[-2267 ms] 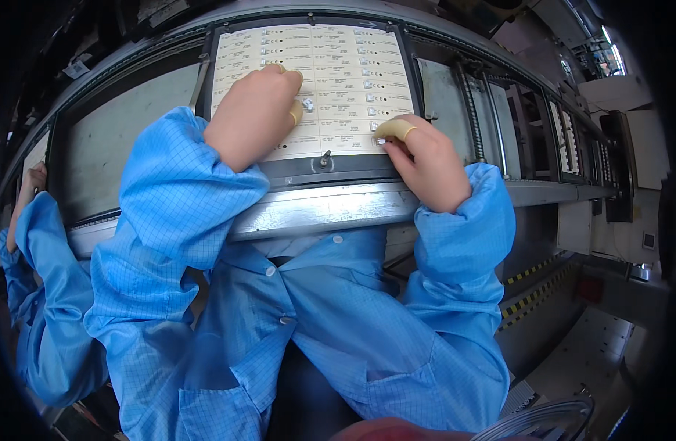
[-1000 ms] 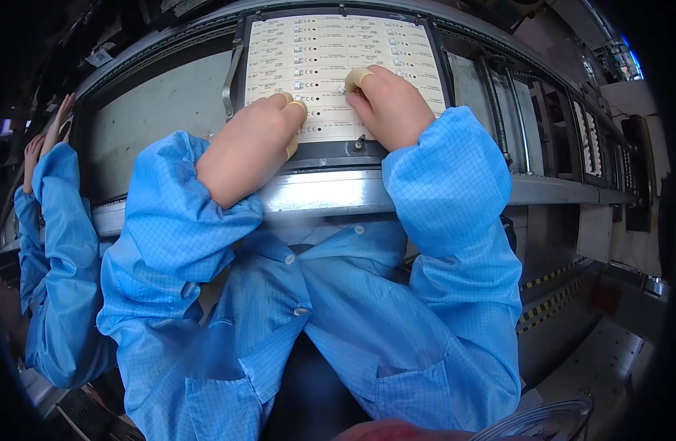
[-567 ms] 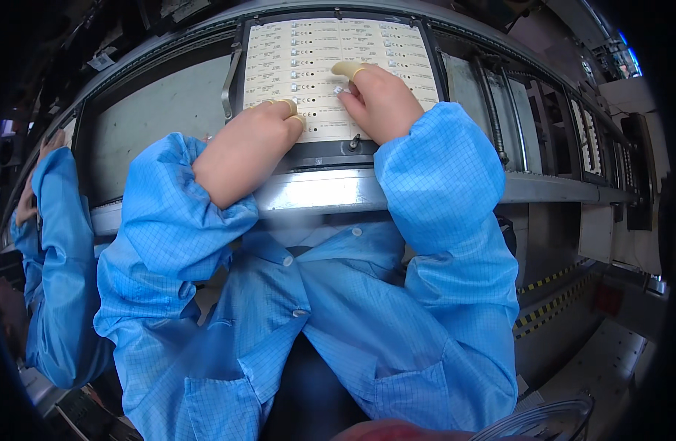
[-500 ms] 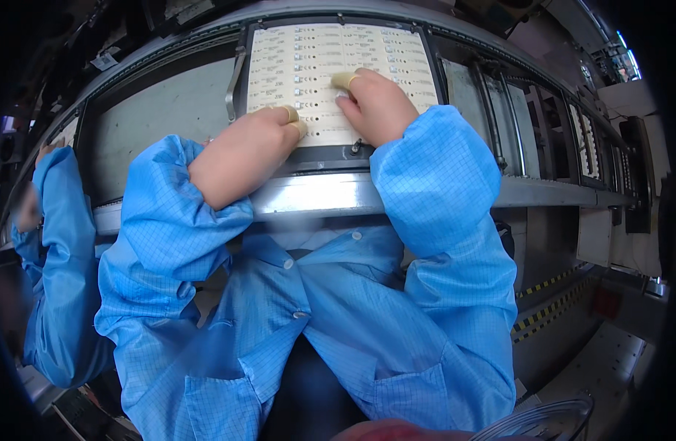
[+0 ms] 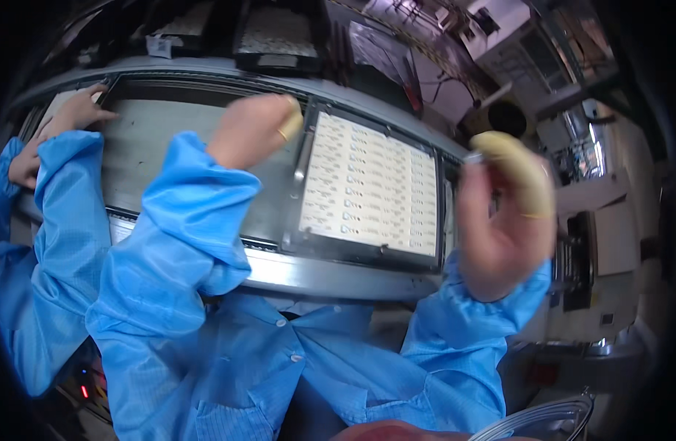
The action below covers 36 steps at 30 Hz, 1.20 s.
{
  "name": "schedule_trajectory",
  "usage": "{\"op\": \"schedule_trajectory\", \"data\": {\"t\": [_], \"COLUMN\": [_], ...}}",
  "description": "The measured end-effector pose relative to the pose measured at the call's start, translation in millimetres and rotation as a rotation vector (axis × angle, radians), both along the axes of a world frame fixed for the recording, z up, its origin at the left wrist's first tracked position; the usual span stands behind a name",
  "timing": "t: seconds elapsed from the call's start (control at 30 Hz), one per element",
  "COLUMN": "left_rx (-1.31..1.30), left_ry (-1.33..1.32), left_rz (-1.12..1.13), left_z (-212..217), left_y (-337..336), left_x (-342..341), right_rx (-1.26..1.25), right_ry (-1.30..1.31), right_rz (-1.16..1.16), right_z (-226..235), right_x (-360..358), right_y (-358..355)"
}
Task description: Perform manual assembly and inspection of components on a large electronic panel at a workstation.
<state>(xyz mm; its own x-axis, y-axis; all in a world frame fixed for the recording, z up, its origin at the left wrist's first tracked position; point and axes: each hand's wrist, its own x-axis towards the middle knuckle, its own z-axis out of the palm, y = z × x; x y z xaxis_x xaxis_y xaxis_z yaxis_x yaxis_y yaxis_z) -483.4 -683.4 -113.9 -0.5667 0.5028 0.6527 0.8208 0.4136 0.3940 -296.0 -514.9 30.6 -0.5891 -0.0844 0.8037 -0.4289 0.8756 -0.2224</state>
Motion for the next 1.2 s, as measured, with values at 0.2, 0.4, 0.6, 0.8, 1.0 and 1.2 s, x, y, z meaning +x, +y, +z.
{"op": "schedule_trajectory", "data": {"t": [0.2,0.4,0.6,0.8,1.0,1.2], "left_rx": [-0.224,-0.315,-0.345,-0.328,-0.245,0.254], "left_ry": [-0.197,-0.207,-0.222,-0.197,-0.394,-0.948], "left_rz": [-0.058,-0.148,-0.169,-0.183,-0.191,-0.364], "left_z": [-3.1,-7.7,-6.2,-9.1,-5.6,-3.8], "left_y": [-2.9,-2.1,-6.0,-5.7,-4.2,8.0], "left_x": [-2.4,-2.8,0.9,1.1,1.6,-10.3], "right_rx": [0.087,-0.135,0.148,0.369,0.262,-0.731], "right_ry": [0.203,-0.474,-0.814,-0.797,-0.882,-0.977], "right_rz": [0.026,-0.281,-0.512,-0.782,-0.600,-0.255], "right_z": [7.9,-25.0,-101.3,-128.3,-118.9,-50.4], "right_x": [-169.4,-304.0,-326.3,-341.7,-350.4,-275.0], "right_y": [-28.1,63.5,92.7,78.1,101.3,124.4]}}
